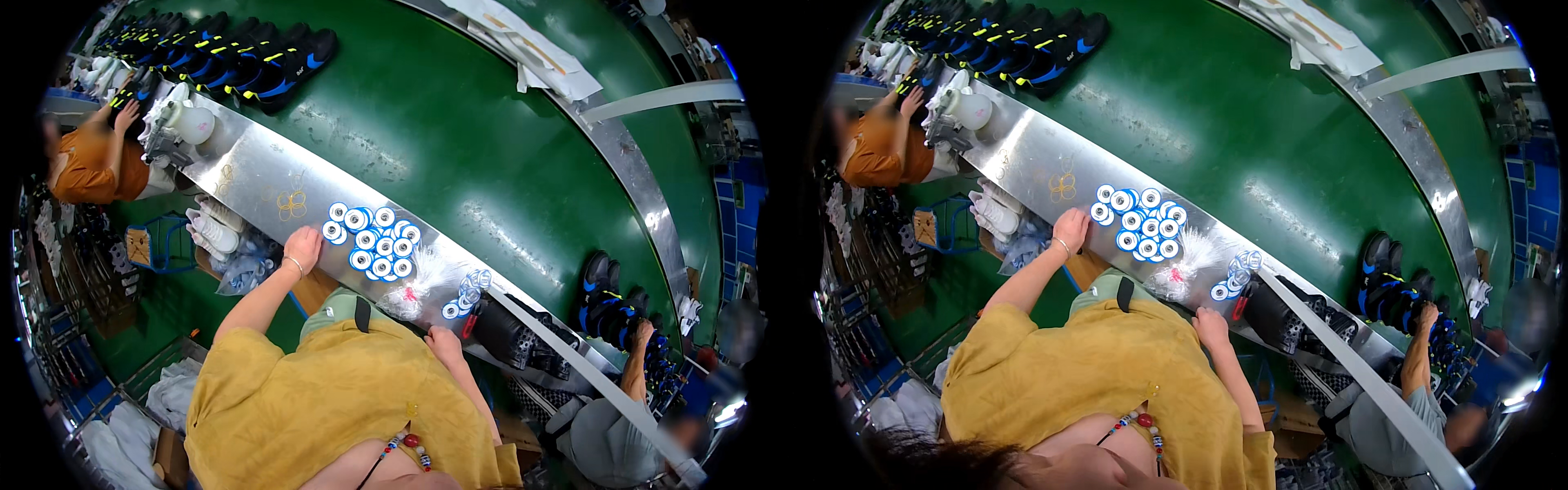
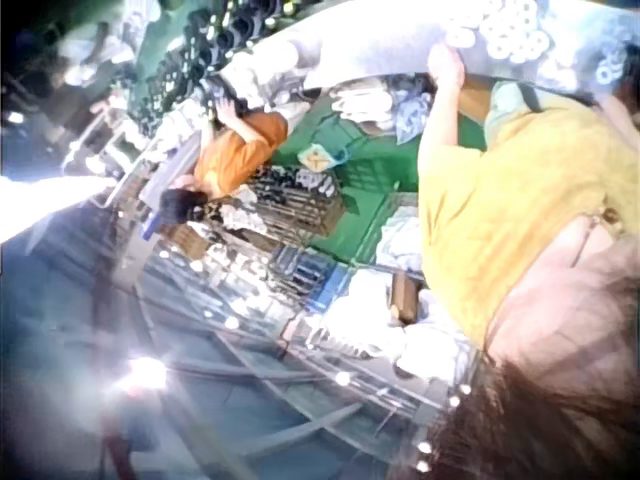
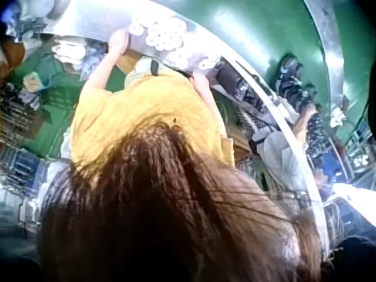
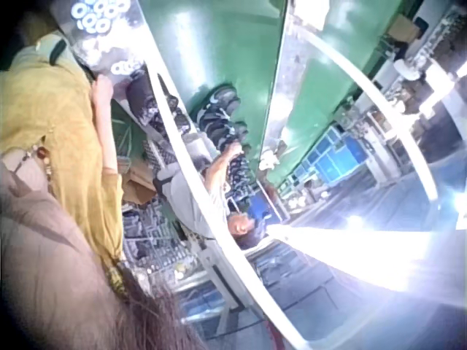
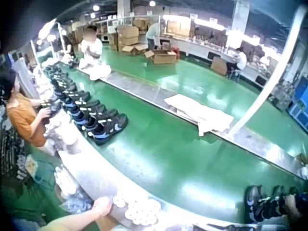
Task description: The person attaches small circular labels to the tongue of black and blue sneakers on a moving conveyor belt. They repeatedly pick up labels, peel off backing, and press them onto the shoes. The person briefly retrieves a phone from a bag and returns it before resuming the labeling task.
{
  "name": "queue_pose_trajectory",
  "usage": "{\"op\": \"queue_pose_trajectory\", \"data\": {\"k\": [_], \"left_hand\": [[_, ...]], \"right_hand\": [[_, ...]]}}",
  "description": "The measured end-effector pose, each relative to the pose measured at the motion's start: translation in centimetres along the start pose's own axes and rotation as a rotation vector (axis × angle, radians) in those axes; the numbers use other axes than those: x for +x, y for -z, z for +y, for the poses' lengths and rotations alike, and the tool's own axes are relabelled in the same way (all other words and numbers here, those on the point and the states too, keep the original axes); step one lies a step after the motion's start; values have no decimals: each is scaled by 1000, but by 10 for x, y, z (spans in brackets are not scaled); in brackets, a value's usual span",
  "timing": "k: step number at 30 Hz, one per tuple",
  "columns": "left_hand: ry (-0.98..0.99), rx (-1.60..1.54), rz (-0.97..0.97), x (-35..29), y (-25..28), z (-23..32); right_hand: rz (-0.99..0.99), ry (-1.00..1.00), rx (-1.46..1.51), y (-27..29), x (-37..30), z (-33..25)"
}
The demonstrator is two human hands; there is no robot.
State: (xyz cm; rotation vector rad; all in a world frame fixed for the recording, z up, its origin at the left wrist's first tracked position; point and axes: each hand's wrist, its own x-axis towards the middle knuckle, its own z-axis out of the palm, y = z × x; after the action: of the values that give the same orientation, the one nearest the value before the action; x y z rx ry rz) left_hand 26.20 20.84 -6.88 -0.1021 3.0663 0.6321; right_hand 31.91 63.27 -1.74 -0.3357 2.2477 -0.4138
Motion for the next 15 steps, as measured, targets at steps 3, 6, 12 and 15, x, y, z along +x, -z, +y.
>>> {"op": "queue_pose_trajectory", "data": {"k": [3,6,12,15], "left_hand": [[-139,-199,-208,-14,27,0],[-103,-540,-577,-37,68,12],[-257,-318,-735,-51,53,38],[-413,-230,-669,-51,37,51]], "right_hand": [[30,-105,121,-3,6,-17],[123,-81,203,-21,8,-17],[88,-153,332,-37,-7,-22],[123,-191,370,-44,-25,-20]]}}
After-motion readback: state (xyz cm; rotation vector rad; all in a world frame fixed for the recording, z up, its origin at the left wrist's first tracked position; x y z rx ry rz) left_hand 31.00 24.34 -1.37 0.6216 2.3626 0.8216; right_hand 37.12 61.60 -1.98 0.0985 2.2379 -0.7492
